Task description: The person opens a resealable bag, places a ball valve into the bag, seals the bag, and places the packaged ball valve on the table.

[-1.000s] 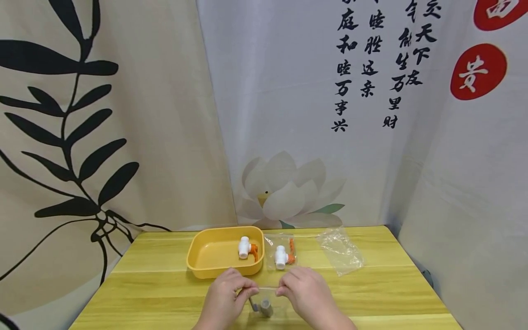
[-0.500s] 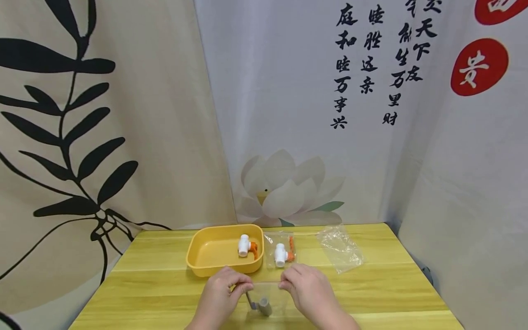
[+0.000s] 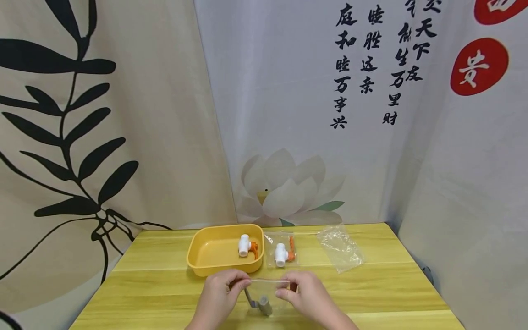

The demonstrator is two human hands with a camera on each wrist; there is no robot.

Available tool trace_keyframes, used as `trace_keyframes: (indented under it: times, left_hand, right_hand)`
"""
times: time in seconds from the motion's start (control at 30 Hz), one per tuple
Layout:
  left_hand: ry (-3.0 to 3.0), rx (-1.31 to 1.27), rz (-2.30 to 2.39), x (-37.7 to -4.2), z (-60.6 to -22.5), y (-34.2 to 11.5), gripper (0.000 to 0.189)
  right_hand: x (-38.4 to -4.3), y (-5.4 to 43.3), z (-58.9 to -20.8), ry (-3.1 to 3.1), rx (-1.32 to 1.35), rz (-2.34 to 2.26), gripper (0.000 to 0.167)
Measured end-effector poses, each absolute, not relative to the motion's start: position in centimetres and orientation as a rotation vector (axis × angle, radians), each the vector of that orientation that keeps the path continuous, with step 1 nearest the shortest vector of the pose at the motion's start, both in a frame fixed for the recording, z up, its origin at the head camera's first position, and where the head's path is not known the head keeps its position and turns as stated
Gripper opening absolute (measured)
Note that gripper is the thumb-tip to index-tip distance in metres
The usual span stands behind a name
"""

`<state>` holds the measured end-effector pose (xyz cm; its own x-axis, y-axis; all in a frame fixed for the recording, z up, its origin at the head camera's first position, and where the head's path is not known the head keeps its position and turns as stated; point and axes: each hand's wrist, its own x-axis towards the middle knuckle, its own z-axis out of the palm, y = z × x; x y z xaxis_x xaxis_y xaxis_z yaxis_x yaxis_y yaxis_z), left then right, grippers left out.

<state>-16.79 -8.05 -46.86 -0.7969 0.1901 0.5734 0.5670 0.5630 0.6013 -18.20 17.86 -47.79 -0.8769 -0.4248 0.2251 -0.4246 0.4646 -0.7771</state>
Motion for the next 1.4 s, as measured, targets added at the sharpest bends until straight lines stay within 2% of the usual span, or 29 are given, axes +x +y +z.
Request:
trace_keyframes:
  times: [0.37,0.97,1.23,1.4]
  left_hand:
    - [-2.42,-0.47,-1.292,-17.1,-47.3,-8.6,0.006]
    - [-2.522,-0.395,-1.304,-17.3,-47.8,-9.4,0.007]
    - [-2.661,-0.31,-1.244,-16.9,-48.0,-11.0,0.007]
    - [-2.796,-0.348,-1.172,-16.4,-48.4,-12.9,0.011]
  right_hand:
    - [-18.9,18.3,-49.6,2.554,-0.58,-1.527,0.027]
    - [-17.5,19.2,-47.7,2.726,-0.62,-1.475,0.021]
    - [-17.9,20.9,-46.9,2.857,-0.498,-1.389,0.02]
    - [-18.7,22.5,-46.5,2.947,-0.381,-1.322,0.019]
